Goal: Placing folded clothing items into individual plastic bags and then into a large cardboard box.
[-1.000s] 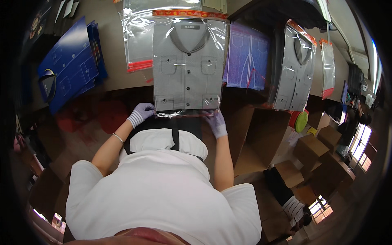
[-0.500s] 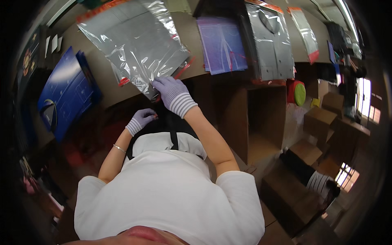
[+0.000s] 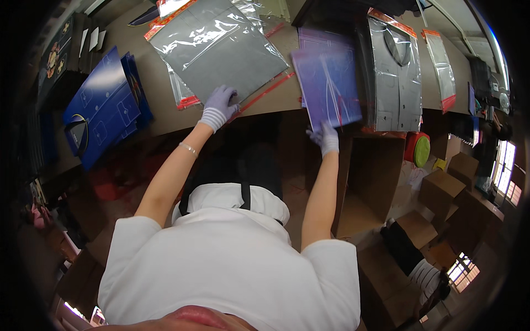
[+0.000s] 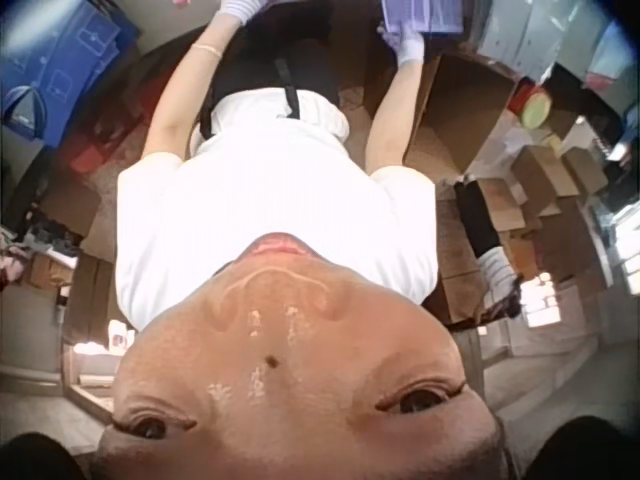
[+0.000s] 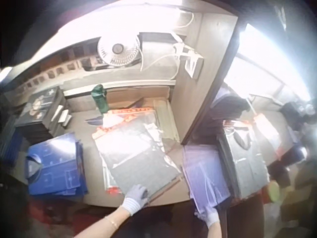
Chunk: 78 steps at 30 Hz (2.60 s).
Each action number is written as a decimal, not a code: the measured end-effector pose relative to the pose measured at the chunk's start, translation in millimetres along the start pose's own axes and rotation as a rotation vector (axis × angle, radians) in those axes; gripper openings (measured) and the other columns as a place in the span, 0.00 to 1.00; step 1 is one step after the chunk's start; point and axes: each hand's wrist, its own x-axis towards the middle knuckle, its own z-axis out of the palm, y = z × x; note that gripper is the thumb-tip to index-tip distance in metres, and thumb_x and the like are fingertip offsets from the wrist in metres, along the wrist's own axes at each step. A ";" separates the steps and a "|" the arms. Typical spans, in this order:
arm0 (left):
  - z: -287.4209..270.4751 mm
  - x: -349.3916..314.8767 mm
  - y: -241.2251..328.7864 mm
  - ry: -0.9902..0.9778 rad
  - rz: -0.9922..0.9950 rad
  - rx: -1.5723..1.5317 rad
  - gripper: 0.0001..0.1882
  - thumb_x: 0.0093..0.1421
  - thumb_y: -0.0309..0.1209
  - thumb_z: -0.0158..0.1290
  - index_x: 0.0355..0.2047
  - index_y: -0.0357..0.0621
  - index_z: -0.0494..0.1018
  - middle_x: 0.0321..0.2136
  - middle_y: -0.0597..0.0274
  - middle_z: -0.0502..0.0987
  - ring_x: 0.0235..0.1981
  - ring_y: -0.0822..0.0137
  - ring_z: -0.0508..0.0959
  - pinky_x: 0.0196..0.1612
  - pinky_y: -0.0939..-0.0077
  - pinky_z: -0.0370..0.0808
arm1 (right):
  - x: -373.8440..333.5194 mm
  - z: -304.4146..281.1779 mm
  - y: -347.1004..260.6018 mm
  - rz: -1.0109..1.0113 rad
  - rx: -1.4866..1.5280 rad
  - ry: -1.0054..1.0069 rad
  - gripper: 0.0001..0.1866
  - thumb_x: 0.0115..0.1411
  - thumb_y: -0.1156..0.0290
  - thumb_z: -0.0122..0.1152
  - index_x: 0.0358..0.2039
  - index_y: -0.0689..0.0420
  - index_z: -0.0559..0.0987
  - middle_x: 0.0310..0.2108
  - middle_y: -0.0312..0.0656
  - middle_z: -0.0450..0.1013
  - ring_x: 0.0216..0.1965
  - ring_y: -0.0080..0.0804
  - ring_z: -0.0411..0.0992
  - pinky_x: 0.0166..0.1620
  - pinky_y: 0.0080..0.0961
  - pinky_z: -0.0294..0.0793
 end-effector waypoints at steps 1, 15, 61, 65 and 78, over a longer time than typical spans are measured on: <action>3.3 7.5 -6.8 0.057 0.087 0.221 0.12 0.44 0.28 0.53 0.31 0.42 0.69 0.28 0.55 0.70 0.33 0.56 0.71 0.40 0.65 0.68 | -16.2 -9.9 15.1 -0.078 0.062 0.037 0.21 0.56 0.57 0.52 0.37 0.65 0.70 0.30 0.48 0.72 0.24 0.37 0.73 0.22 0.21 0.70; -18.7 22.5 20.4 0.095 -0.094 -0.503 0.06 0.49 0.25 0.54 0.29 0.37 0.72 0.23 0.57 0.74 0.25 0.67 0.74 0.31 0.76 0.71 | -194.2 53.9 81.1 -0.373 -0.197 -0.120 0.13 0.58 0.68 0.50 0.31 0.69 0.74 0.27 0.48 0.74 0.23 0.28 0.72 0.26 0.20 0.70; -46.4 -88.4 -80.0 0.164 -0.335 -0.653 0.07 0.55 0.28 0.49 0.31 0.37 0.72 0.25 0.59 0.74 0.28 0.72 0.74 0.34 0.81 0.71 | -63.9 146.8 -9.1 -0.399 -0.558 -0.235 0.05 0.54 0.74 0.54 0.26 0.62 0.73 0.18 0.41 0.70 0.16 0.25 0.68 0.20 0.20 0.67; -27.3 -156.7 -120.8 0.346 -0.811 -0.755 0.11 0.57 0.32 0.47 0.29 0.37 0.73 0.20 0.63 0.74 0.21 0.74 0.73 0.26 0.81 0.70 | -81.5 206.1 25.6 -1.242 -1.039 -0.636 0.08 0.47 0.73 0.57 0.31 0.57 0.74 0.31 0.44 0.72 0.34 0.41 0.70 0.38 0.30 0.70; -15.0 -158.7 -113.2 0.259 -1.125 -1.420 0.14 0.58 0.37 0.46 0.37 0.41 0.72 0.37 0.60 0.74 0.38 0.65 0.73 0.42 0.71 0.69 | -113.2 313.7 121.3 -1.360 -1.466 -0.752 0.08 0.45 0.68 0.55 0.27 0.55 0.70 0.26 0.43 0.69 0.30 0.42 0.69 0.33 0.35 0.69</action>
